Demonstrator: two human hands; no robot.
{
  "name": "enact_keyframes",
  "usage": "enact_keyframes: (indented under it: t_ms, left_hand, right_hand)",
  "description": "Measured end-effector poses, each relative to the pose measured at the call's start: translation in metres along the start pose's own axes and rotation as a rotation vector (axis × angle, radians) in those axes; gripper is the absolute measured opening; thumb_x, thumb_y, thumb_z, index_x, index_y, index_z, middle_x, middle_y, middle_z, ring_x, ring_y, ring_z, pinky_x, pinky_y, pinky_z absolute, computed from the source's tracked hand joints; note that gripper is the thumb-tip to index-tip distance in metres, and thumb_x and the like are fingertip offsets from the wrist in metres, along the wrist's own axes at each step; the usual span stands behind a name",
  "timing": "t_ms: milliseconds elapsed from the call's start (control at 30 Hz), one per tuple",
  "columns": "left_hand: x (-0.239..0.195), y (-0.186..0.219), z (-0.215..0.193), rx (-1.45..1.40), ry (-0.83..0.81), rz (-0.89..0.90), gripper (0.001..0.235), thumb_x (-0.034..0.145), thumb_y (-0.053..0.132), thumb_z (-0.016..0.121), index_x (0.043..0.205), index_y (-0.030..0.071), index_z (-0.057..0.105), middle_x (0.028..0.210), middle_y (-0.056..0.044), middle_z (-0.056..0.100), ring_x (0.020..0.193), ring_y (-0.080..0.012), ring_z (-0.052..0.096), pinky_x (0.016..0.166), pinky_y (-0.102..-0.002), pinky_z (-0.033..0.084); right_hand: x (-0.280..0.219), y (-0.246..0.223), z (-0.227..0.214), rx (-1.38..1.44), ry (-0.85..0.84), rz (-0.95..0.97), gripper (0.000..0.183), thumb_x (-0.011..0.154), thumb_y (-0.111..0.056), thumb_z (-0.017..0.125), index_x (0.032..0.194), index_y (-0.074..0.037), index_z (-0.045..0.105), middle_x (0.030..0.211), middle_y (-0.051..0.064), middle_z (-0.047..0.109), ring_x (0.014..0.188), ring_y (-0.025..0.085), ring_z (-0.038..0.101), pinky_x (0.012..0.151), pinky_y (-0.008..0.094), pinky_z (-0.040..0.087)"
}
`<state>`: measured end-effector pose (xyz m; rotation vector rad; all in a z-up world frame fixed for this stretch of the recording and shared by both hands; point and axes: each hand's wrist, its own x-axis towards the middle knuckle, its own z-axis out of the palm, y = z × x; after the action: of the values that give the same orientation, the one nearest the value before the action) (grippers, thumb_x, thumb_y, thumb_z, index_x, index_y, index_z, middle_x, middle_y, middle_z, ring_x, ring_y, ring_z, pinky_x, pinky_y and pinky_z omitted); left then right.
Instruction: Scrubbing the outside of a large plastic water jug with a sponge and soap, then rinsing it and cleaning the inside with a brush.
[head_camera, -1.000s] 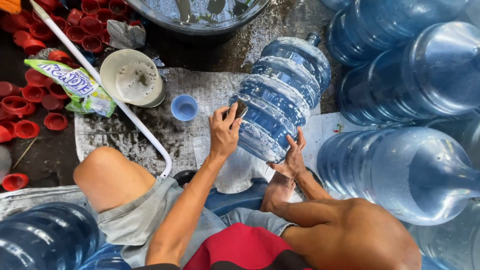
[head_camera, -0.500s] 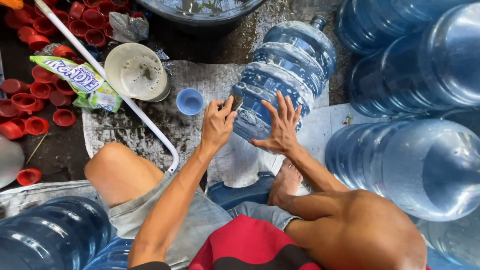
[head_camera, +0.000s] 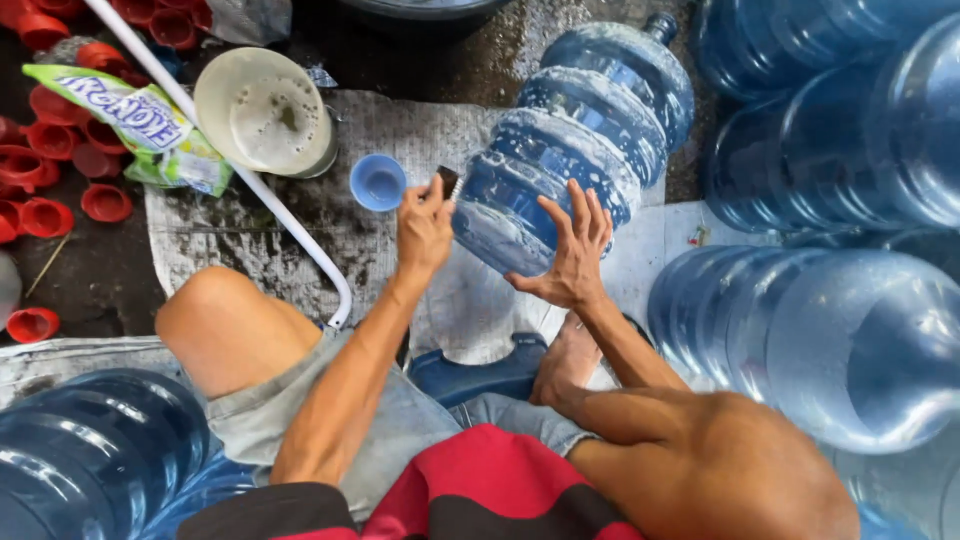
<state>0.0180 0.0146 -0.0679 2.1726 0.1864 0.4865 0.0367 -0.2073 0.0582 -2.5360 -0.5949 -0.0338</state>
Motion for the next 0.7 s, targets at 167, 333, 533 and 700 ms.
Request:
enact_keyframes:
  t_ms: [167,333,533,700]
  left_hand:
    - [-0.022,0.112,-0.032,-0.03,-0.081,0.103,0.045,0.087,0.016,0.061,0.13,0.009,0.054,0.114,-0.02,0.052,0.103,-0.0391,0.056,0.092,-0.043,0.045]
    - [-0.029,0.045,-0.028,-0.038,-0.087,-0.239,0.048,0.085,0.014,0.063,0.131,0.003,0.053,0.11,-0.025,0.052,0.099,-0.0452,0.056,0.088,-0.049,0.047]
    - [-0.044,0.101,-0.045,-0.059,-0.138,0.056,0.05,0.082,0.019,0.066,0.13,0.012,0.055,0.113,-0.018,0.052,0.101,-0.0375,0.057,0.09,-0.04,0.046]
    - [-0.043,0.105,-0.034,-0.173,-0.02,-0.159,0.052,0.088,0.015,0.062,0.137,0.008,0.046,0.11,-0.02,0.049,0.098,-0.0376,0.056,0.091,-0.042,0.046]
  right_hand:
    - [-0.008,0.009,0.002,-0.03,-0.001,-0.002,0.109,0.045,-0.061,0.082,0.139,-0.024,0.041,0.153,0.009,0.015,0.138,0.035,0.01,0.109,0.056,0.001]
    - [-0.007,0.006,-0.001,0.032,0.007,-0.018,0.108,0.049,-0.073,0.076,0.139,-0.025,0.041,0.154,0.008,0.013,0.14,0.033,0.006,0.109,0.056,-0.003]
    - [-0.005,0.013,0.0,0.001,0.003,-0.018,0.11,0.047,-0.069,0.079,0.14,-0.024,0.04,0.154,0.009,0.013,0.139,0.034,0.007,0.11,0.055,0.0]
    - [-0.002,0.004,-0.002,0.023,-0.015,-0.027,0.109,0.049,-0.071,0.078,0.14,-0.025,0.04,0.154,0.009,0.013,0.139,0.034,0.007,0.109,0.055,0.0]
